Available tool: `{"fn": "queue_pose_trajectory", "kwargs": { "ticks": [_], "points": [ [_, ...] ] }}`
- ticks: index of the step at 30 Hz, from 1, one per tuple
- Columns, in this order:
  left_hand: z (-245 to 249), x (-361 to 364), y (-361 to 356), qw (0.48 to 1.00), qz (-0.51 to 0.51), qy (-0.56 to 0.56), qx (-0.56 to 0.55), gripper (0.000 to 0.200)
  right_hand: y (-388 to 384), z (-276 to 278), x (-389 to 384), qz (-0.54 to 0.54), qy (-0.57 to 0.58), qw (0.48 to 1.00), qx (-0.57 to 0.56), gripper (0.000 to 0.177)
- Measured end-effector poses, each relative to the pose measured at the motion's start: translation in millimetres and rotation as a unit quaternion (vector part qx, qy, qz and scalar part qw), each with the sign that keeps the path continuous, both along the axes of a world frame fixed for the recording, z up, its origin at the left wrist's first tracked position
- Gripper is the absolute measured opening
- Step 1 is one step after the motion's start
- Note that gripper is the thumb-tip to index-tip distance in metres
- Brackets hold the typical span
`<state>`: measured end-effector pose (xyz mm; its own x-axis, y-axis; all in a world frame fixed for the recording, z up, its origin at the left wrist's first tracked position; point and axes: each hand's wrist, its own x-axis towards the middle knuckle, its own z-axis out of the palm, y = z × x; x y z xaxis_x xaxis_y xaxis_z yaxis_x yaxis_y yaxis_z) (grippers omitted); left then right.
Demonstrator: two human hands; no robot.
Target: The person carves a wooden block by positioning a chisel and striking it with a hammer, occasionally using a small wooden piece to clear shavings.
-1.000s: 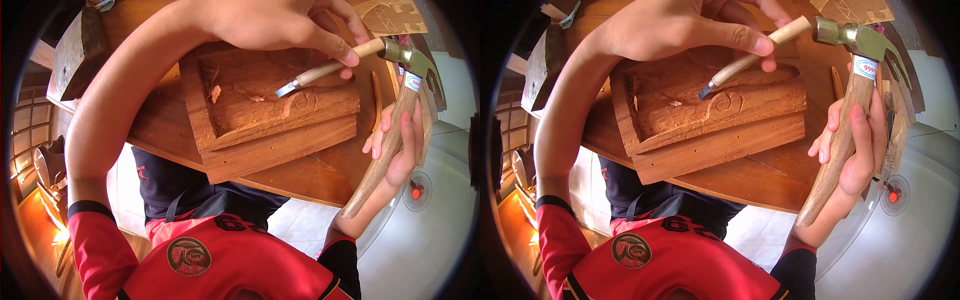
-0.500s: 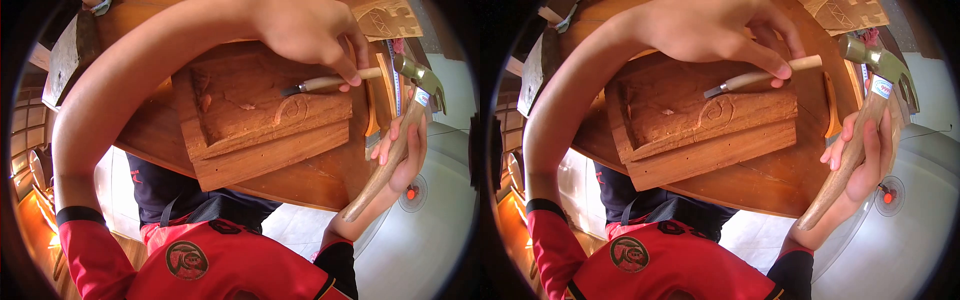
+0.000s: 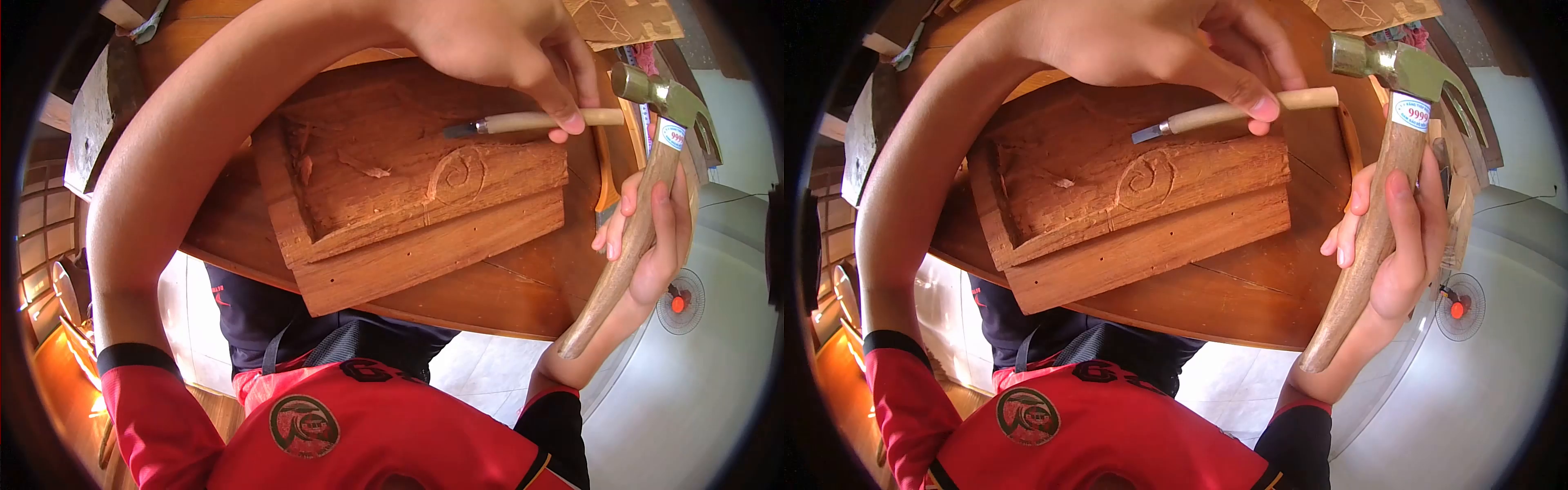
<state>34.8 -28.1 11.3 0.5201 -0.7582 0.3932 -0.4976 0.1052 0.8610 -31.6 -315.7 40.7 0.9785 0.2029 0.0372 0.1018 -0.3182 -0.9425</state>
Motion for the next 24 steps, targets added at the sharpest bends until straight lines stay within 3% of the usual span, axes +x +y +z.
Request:
{"fn": "queue_pose_trajectory", "kwargs": {
  "ticks": [7,14,19,24],
  "points": [
    [6,9,-1,0.997,-0.031,0.069,0.016,0.035,2,2,-4,0.003,0.016,1.0,0.013,0.054],
    [-1,15,-3,0.999,-0.017,0.038,0.019,0.034,-18,-1,-1,0.026,0.038,0.999,-0.023,0.056],
    [29,15,3,0.998,-0.024,0.041,0.041,0.033,-19,-4,1,0.016,0.03,0.999,0.022,0.056],
    [24,15,-4,0.998,-0.005,-0.005,0.063,0.033,-29,-10,0,-0.004,0.036,0.999,0.018,0.057]
  ]
}}
